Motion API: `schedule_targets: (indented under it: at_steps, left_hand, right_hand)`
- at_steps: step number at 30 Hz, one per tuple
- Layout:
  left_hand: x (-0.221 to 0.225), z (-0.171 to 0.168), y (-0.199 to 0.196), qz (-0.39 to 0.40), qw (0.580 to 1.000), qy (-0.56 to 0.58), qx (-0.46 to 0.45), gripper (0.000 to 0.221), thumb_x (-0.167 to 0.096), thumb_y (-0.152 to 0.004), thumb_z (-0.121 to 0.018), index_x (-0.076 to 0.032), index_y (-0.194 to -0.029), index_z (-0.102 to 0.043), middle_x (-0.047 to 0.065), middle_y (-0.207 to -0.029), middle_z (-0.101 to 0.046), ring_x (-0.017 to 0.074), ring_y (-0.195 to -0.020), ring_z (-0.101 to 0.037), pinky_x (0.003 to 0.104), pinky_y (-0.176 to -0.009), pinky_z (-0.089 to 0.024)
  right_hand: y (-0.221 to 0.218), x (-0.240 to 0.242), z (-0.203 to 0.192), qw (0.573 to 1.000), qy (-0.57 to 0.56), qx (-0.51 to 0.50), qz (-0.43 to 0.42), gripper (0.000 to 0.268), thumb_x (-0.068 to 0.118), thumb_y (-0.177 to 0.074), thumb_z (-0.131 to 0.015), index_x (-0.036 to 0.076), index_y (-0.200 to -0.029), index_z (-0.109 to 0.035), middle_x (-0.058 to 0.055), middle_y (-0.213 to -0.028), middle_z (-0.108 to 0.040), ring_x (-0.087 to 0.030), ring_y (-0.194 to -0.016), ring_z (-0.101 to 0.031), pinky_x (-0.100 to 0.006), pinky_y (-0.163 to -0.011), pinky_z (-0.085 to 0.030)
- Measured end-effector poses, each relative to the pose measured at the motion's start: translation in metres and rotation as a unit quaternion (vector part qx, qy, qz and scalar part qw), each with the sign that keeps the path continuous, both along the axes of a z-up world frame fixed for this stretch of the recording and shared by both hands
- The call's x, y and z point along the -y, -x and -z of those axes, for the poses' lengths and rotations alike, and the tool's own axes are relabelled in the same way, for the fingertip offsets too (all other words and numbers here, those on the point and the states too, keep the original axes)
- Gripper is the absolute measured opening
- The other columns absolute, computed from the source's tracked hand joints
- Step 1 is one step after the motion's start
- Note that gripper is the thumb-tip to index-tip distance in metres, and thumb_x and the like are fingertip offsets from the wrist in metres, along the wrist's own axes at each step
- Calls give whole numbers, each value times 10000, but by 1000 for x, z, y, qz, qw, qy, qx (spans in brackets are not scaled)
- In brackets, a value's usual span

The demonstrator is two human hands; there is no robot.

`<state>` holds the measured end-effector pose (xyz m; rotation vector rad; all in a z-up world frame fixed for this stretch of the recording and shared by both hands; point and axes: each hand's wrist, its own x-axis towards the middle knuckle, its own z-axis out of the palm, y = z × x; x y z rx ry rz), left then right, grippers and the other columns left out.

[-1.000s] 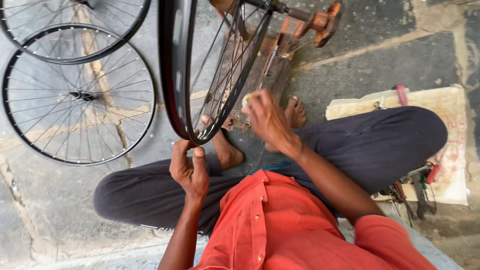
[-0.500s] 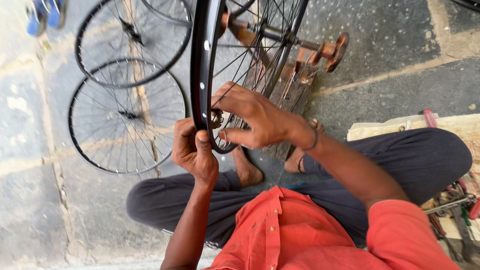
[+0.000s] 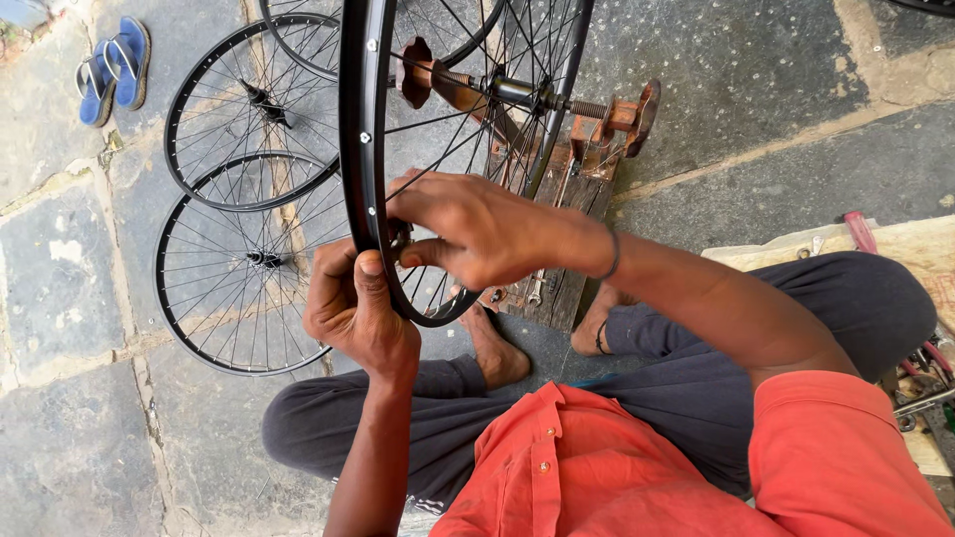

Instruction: The person threads spokes through a bicycle wheel rim, places the wheel on a truing stand, and uses a spoke wrench to tighten the nipples.

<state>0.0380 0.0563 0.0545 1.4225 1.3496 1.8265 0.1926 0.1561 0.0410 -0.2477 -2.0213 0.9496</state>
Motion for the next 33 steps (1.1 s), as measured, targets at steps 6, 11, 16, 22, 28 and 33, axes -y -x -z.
schedule_targets:
  at_steps: [6,11,16,22,28,33]
  left_hand:
    - [-1,-10,-2,16,998,0,-59,289,-238,-1098,-703,50,-1116,-693,70,-1085,-673,102,-913,-628,228,-813,-502]
    - [-1,-15,-9,-9,999,49,-11,320,-275,-1069,-690,42,-1109,-690,40,-959,-685,94,-857,-635,245,-777,-518]
    - [0,-24,-9,-40,993,71,-86,310,-261,-1098,-651,22,-983,-704,5,-834,-643,47,-707,-532,225,-651,-410]
    - [-10,-40,0,25,993,86,-76,240,-197,-1085,-657,31,-1022,-700,-7,-843,-613,43,-725,-511,212,-628,-397]
    - [-48,-94,-17,102,991,77,-42,220,-110,-1043,-659,54,-1189,-641,46,-1047,-699,80,-932,-642,227,-834,-535]
    - [-30,-30,10,84,991,102,11,214,-149,-1043,-607,47,-1131,-597,87,-976,-725,94,-860,-684,237,-765,-552]
  right_hand:
    - [14,13,8,973,-140,-64,171,374,17,-863,-811,17,-1141,-562,-100,-1034,-672,-258,-869,-707,-357,-703,-570]
    - [27,13,18,922,-255,-103,273,368,-17,-866,-765,9,-1099,-481,-179,-1144,-663,-313,-1006,-721,-389,-791,-614]
    - [42,54,25,927,-95,-154,328,482,1,-936,-729,-21,-1339,-465,-254,-1376,-561,-435,-1282,-622,-490,-1101,-564]
    - [47,59,17,919,-98,-146,354,458,-2,-1011,-691,-26,-1400,-450,-260,-1450,-532,-441,-1387,-554,-494,-1192,-508]
    - [23,27,-13,916,184,-178,308,219,94,-1023,-680,-1,-1209,-614,-125,-1100,-699,-224,-990,-699,-339,-929,-577]
    - [-12,49,55,891,114,-133,420,323,208,-1022,-630,-14,-1251,-580,-88,-1107,-670,-175,-1001,-680,-327,-898,-559]
